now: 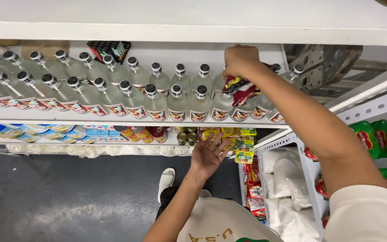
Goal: Wiping dust off of glass bottles and canned goods on grocery store shelves using a cloth.
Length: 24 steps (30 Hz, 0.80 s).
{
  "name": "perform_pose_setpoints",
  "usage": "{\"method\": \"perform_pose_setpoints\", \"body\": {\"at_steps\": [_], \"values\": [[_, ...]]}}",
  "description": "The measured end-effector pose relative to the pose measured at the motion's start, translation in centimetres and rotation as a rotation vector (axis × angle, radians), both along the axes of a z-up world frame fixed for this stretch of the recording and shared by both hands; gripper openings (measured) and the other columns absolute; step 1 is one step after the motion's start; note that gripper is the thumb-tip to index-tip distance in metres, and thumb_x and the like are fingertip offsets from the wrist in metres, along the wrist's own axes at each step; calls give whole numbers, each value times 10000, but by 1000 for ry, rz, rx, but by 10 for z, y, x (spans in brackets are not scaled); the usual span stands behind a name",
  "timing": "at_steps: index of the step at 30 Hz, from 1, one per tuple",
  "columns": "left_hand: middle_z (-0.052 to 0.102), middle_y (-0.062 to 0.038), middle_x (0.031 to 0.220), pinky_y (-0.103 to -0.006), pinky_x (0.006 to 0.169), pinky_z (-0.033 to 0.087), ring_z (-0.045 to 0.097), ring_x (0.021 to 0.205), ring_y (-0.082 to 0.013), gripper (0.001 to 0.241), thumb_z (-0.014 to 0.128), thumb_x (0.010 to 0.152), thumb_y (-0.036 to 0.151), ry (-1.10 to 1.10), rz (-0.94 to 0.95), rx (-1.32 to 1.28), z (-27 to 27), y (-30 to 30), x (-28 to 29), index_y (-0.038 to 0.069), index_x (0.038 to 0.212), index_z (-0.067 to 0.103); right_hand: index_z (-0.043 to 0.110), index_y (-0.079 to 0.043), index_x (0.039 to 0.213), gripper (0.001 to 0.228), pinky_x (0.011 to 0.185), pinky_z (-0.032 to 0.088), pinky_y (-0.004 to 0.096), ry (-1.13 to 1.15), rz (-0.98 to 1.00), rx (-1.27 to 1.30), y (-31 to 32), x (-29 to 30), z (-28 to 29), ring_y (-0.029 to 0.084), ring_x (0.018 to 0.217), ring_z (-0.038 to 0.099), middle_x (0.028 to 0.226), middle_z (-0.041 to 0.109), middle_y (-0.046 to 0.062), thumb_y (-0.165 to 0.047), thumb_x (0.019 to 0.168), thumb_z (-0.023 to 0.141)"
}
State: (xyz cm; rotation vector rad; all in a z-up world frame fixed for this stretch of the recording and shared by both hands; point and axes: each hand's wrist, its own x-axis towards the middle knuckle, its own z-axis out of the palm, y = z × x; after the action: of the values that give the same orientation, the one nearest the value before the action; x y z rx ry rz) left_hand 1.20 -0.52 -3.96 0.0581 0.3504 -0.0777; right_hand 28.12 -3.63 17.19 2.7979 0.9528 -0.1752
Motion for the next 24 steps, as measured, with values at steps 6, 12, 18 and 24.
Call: {"method": "perform_pose_setpoints", "body": {"at_steps": [6, 12, 18, 24], "values": [[612, -139, 1435, -518, 1070, 471, 580, 1308, -376, 454, 381, 982, 292, 147, -29, -26, -6, -5, -4, 123, 1363, 560, 802, -126, 1033, 468, 813, 560, 470, -54, -44, 272, -41, 5, 20, 322, 932, 720, 991, 753, 135, -473, 727, 868], [595, -152, 1466, -494, 1076, 478, 586, 1319, -370, 438, 362, 1025, 280, 31, -87, 29, 22, -15, -6, 94, 1387, 525, 763, -99, 1133, 449, 791, 553, 473, -381, 26, 665, -105, -91, 55, 361, 860, 716, 1000, 752, 162, -448, 867, 858], [562, -134, 1480, -467, 1085, 482, 589, 1303, -308, 552, 419, 1035, 430, -208, 0, 457, 79, -24, -24, 133, 1499, 445, 715, -14, 1215, 297, 844, 583, 330, -655, 353, 1007, -165, -203, 75, 277, 953, 745, 1108, 740, 155, -101, 991, 889], [461, -20, 1522, -526, 1058, 506, 543, 1332, -246, 780, 585, 905, 567, -415, 17, 615, 102, 18, -36, 215, 1545, 313, 740, -26, 1120, 329, 716, 544, 263, -219, 228, 1048, -195, -268, 76, 167, 772, 712, 936, 734, 116, -102, 819, 848]]}}
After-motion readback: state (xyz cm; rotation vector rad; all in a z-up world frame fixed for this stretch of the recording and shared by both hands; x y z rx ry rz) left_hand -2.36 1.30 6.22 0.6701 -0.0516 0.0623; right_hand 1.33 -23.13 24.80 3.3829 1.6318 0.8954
